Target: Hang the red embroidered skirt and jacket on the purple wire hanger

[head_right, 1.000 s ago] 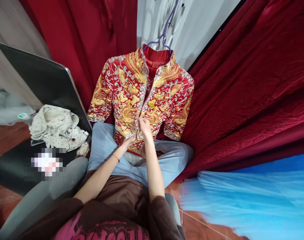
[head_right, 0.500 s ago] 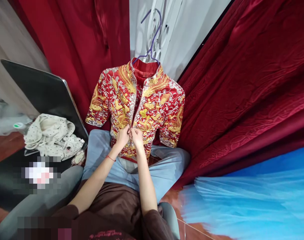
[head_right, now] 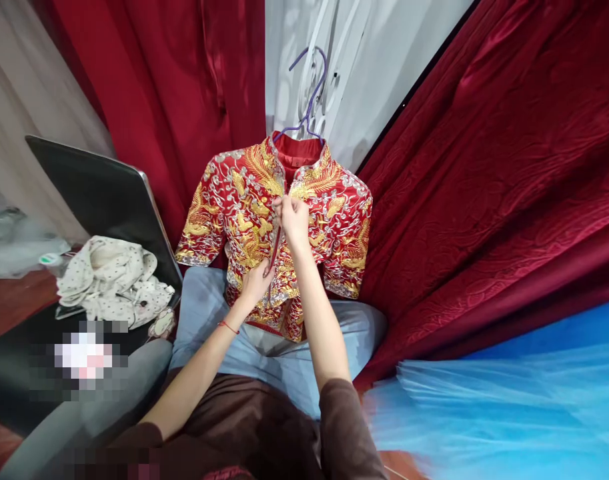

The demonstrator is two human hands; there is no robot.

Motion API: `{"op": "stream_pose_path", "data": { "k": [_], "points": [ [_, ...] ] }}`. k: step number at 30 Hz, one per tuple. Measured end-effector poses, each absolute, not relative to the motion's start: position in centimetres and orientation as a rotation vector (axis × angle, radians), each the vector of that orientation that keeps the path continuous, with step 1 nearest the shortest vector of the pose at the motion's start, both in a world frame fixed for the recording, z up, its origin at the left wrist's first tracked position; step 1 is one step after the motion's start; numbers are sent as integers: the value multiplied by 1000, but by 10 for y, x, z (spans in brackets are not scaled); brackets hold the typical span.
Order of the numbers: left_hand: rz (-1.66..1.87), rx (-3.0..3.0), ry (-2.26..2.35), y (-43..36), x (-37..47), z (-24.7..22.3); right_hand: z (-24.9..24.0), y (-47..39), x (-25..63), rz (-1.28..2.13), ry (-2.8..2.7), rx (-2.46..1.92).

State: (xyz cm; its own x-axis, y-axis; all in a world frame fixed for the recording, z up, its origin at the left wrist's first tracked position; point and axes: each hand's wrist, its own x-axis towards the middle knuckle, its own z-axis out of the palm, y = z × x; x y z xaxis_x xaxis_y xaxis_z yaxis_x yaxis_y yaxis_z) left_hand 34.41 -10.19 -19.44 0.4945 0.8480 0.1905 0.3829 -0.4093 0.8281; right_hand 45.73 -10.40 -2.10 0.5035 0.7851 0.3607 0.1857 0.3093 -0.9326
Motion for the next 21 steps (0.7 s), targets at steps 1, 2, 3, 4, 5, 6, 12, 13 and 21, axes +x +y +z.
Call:
{"op": "stream_pose_path", "data": {
  "k": [1,2,3,4,5,6,12,13,21],
  "points": [
    [800,2005,1003,-101,344,-193,-12,-95,463,480,-1012,-1225],
    [809,2020,992,-101,345,-192,-5,-86,468,459,-1015,-1226],
    [822,2039,973,-99,345,-191,1,-78,473,436,-1010,-1226],
    [837,2054,949,-98,346,-189,6,-70,476,410,-999,-1224],
    [852,2062,925,-95,347,-188,7,-64,478,381,-985,-1218],
    [863,2062,904,-92,349,-186,7,-60,479,354,-974,-1209],
    [840,2030,871,-63,359,-166,-18,-56,484,329,-1009,-1283],
    [830,2060,875,-57,360,-158,-20,-56,489,346,-1025,-1338],
    [1413,2291,905,18,341,-54,-7,-56,550,-447,-1263,-1869]
  ]
}}
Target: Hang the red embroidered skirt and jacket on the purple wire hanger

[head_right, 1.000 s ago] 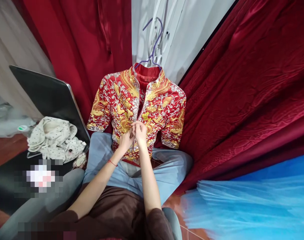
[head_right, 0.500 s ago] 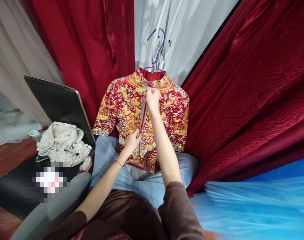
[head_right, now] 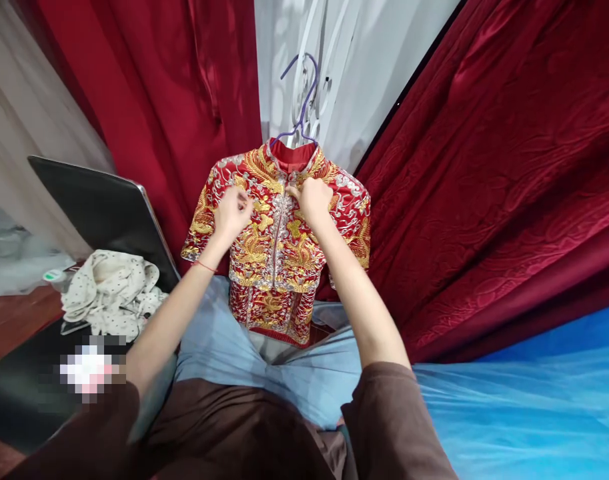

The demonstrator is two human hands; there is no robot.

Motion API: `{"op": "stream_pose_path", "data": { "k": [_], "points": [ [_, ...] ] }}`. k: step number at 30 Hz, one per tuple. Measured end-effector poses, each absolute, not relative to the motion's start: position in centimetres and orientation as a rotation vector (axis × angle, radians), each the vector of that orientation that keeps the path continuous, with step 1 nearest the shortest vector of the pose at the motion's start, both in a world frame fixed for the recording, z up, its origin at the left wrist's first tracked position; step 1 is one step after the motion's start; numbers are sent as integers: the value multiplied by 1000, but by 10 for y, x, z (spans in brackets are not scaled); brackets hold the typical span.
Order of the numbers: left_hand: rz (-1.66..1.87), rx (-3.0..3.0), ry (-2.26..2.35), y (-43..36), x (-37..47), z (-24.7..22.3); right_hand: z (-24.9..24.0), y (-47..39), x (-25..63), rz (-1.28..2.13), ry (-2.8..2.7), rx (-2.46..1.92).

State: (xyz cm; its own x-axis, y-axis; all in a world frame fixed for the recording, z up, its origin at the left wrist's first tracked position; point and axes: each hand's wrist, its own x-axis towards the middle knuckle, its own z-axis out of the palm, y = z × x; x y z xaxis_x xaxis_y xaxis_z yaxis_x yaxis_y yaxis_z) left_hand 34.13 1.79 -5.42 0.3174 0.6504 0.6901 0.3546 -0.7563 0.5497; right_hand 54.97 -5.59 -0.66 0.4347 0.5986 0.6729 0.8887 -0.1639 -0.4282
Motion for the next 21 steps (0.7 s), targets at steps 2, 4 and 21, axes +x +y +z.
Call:
{"op": "stream_pose_path", "data": {
  "k": [2,4,21],
  "points": [
    [1633,2284,936,42,329,-33,-1,-71,560,-569,-1346,-1921],
    [1655,2359,958,66,316,-17,5,-95,573,-672,-1370,-1967],
    [1544,2285,775,121,300,4,-1,-159,635,-225,-1161,-1452]
  ]
}}
